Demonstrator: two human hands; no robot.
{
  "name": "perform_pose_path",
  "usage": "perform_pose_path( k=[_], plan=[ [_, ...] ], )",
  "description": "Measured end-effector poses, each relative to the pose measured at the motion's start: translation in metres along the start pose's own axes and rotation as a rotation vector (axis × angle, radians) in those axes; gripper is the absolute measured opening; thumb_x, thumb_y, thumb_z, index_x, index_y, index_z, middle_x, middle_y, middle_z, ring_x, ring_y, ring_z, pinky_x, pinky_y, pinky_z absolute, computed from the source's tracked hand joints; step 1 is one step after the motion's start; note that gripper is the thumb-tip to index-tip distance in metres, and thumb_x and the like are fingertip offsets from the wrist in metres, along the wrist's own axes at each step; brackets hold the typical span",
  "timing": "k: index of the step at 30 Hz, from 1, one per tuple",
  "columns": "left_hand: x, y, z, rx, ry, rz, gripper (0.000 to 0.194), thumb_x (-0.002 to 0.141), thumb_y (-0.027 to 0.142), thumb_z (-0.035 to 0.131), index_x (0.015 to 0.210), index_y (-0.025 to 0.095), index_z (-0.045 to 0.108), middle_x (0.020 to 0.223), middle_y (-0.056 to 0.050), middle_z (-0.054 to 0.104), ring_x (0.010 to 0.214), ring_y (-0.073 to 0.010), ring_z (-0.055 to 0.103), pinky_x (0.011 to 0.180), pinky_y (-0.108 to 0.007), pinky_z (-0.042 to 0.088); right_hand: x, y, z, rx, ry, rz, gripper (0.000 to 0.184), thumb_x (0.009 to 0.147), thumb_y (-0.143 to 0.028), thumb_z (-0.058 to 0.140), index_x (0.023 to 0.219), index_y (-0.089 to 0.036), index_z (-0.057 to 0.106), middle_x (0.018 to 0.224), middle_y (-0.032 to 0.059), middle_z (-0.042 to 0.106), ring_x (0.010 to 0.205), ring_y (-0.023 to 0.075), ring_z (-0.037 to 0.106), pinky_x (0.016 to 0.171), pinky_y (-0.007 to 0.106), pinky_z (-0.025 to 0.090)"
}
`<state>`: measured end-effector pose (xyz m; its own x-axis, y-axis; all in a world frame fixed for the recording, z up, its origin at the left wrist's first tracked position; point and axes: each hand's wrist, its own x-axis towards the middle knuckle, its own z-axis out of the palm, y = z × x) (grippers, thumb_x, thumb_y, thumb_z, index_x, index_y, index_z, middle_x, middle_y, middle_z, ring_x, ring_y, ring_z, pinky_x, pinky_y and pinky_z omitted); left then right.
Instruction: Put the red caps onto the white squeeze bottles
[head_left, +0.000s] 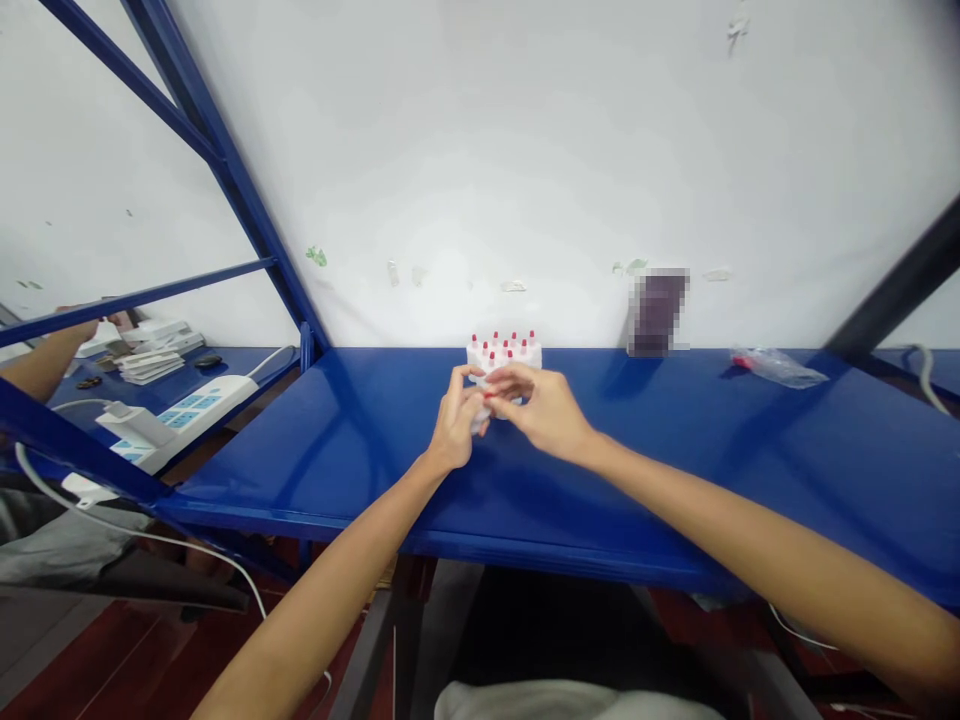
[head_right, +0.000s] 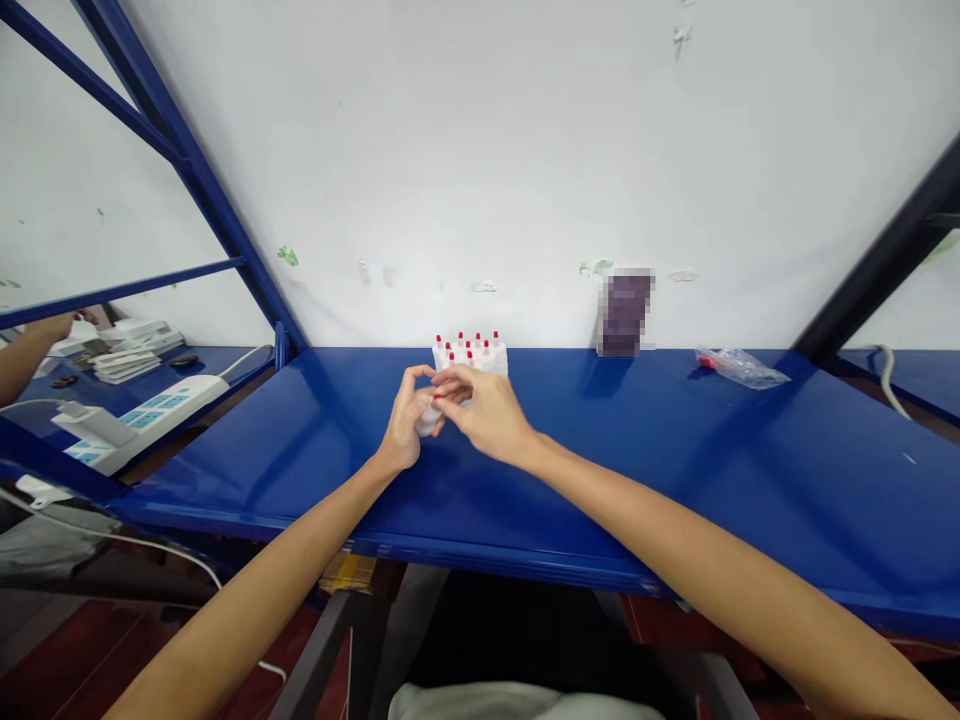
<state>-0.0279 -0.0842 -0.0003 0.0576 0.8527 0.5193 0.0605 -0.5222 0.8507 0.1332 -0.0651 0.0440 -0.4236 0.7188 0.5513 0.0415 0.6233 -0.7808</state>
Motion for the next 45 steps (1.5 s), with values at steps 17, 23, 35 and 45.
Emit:
perform_pose_path(
  k=[17,23,35,45],
  plan=[
    [0.007,0.001,-0.003,0.228,0.136,-0.094,0.038,0.096,0.04,0.031,0.075,0.016,0.053,0.054,0.003,0.05,0.041,-0.0073,0.043,0.043,-0.021,0.033,0.036,0.015,-0.023,-0.719,-0.16,-0.126,0.02,0.085,-0.007,0.06,0.098,-0.015,0.073,0.097,0.0102,0.073,0.082,0.0206,0.067,0.078,0.033,0.051],
    [0.005,0.0,0.001,-0.109,-0.137,-0.184,0.015,0.085,0.032,0.041,0.089,0.019,0.046,0.053,0.006,0.05,0.036,-0.0075,0.04,0.036,-0.019,0.03,0.008,0.006,-0.014,-0.223,-0.121,-0.162,0.019,0.082,-0.016,0.066,0.101,-0.02,0.068,0.101,0.0062,0.066,0.08,0.0162,0.068,0.077,0.033,0.058],
    [-0.001,0.002,0.005,-0.277,-0.238,-0.151,0.028,0.07,0.019,0.045,0.096,0.022,0.035,0.059,0.01,0.037,0.041,-0.0047,0.032,0.035,-0.012,0.028,-0.019,0.011,0.016,-0.176,-0.073,-0.194,0.024,0.081,-0.013,0.066,0.103,-0.021,0.066,0.097,0.0044,0.066,0.084,0.0165,0.065,0.077,0.031,0.056],
    [-0.001,0.0,0.002,0.028,-0.064,-0.061,0.033,0.084,0.039,0.044,0.112,0.024,0.036,0.1,-0.001,0.059,0.051,-0.0057,0.048,0.044,-0.018,0.039,-0.01,0.004,0.004,-0.449,-0.085,-0.138,0.008,0.088,-0.02,0.064,0.085,-0.019,0.07,0.086,0.0039,0.064,0.078,0.0161,0.058,0.075,0.03,0.045]
  ],
)
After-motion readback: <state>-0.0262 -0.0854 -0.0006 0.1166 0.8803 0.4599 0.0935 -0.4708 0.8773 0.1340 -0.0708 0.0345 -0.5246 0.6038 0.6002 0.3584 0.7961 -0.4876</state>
